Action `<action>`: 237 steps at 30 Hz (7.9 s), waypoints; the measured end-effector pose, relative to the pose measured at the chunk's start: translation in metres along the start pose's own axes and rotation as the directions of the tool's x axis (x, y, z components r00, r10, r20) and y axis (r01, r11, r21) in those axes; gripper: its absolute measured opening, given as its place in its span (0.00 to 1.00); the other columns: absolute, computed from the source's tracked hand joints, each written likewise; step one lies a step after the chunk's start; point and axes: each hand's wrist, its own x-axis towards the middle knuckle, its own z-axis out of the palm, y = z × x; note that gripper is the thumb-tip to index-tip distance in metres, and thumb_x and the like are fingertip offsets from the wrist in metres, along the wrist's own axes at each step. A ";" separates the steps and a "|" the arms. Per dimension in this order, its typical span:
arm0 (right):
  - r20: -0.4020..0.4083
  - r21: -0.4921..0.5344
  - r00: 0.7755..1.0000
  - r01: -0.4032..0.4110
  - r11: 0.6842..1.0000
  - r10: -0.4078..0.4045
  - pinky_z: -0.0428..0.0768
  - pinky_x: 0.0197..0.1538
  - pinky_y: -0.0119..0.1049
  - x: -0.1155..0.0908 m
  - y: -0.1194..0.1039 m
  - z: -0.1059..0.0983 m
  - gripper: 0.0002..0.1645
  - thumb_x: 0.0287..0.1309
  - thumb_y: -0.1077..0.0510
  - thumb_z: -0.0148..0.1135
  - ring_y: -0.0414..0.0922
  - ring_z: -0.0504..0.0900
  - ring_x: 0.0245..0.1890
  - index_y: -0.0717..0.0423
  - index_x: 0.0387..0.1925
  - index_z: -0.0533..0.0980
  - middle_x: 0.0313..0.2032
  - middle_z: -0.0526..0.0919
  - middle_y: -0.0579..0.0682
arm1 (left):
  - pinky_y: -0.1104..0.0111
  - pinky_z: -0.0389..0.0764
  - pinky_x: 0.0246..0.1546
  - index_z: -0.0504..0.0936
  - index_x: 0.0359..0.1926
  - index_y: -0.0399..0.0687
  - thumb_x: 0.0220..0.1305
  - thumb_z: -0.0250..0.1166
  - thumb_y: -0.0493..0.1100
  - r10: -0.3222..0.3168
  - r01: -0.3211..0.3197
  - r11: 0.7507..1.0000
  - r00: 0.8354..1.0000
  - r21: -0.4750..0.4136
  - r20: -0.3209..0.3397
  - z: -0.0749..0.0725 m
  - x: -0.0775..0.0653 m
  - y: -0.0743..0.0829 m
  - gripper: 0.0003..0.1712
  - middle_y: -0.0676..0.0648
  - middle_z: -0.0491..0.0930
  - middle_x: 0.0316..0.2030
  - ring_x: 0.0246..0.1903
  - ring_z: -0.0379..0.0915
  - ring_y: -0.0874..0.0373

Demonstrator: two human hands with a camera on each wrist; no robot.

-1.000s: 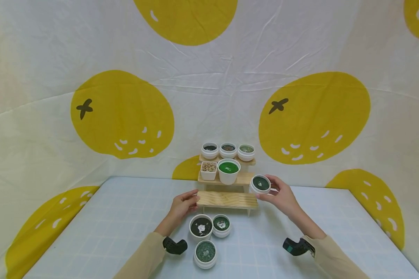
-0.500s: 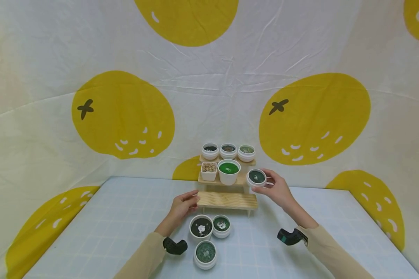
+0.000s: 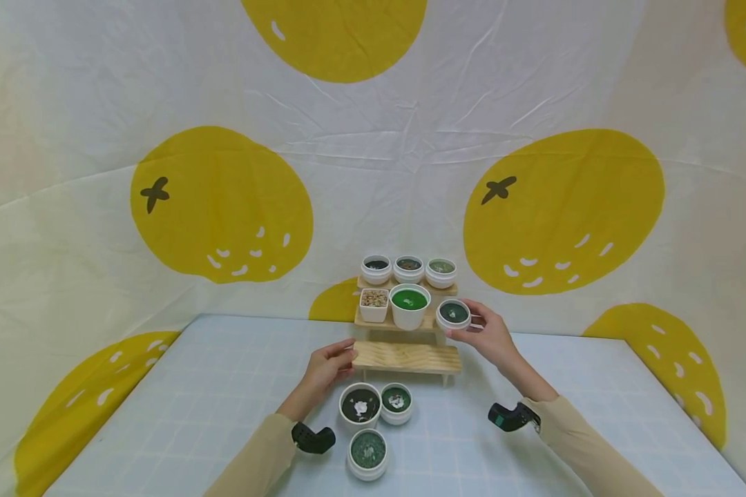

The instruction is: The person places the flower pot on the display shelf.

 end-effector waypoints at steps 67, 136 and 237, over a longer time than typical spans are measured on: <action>-0.081 0.180 0.996 -0.017 0.984 0.032 0.74 0.52 0.17 -0.021 -0.001 0.003 0.38 0.55 0.64 0.67 0.55 0.70 0.62 0.59 0.66 0.62 0.63 0.68 0.59 | 0.75 0.83 0.31 0.73 0.61 0.32 0.64 0.63 0.37 0.023 -0.022 0.999 0.999 -0.050 0.026 0.001 -0.001 0.000 0.26 0.43 0.80 0.43 0.28 0.77 0.64; 0.236 0.222 0.971 -0.006 0.975 -0.047 0.80 0.45 0.32 -0.093 0.027 0.089 0.40 0.41 0.67 0.75 0.47 0.76 0.47 0.64 0.58 0.67 0.53 0.73 0.64 | 0.75 0.83 0.32 0.75 0.60 0.35 0.63 0.64 0.39 0.009 -0.009 0.999 1.000 -0.031 -0.007 0.002 -0.002 0.000 0.25 0.38 0.79 0.51 0.29 0.77 0.64; 0.334 0.310 0.939 -0.021 0.951 -0.088 0.79 0.50 0.23 -0.085 0.038 0.104 0.43 0.40 0.67 0.76 0.34 0.80 0.44 0.72 0.60 0.67 0.52 0.76 0.67 | 0.75 0.83 0.32 0.75 0.60 0.35 0.63 0.63 0.37 0.007 -0.006 0.998 1.000 -0.064 0.005 0.001 0.001 0.000 0.24 0.42 0.80 0.44 0.29 0.76 0.64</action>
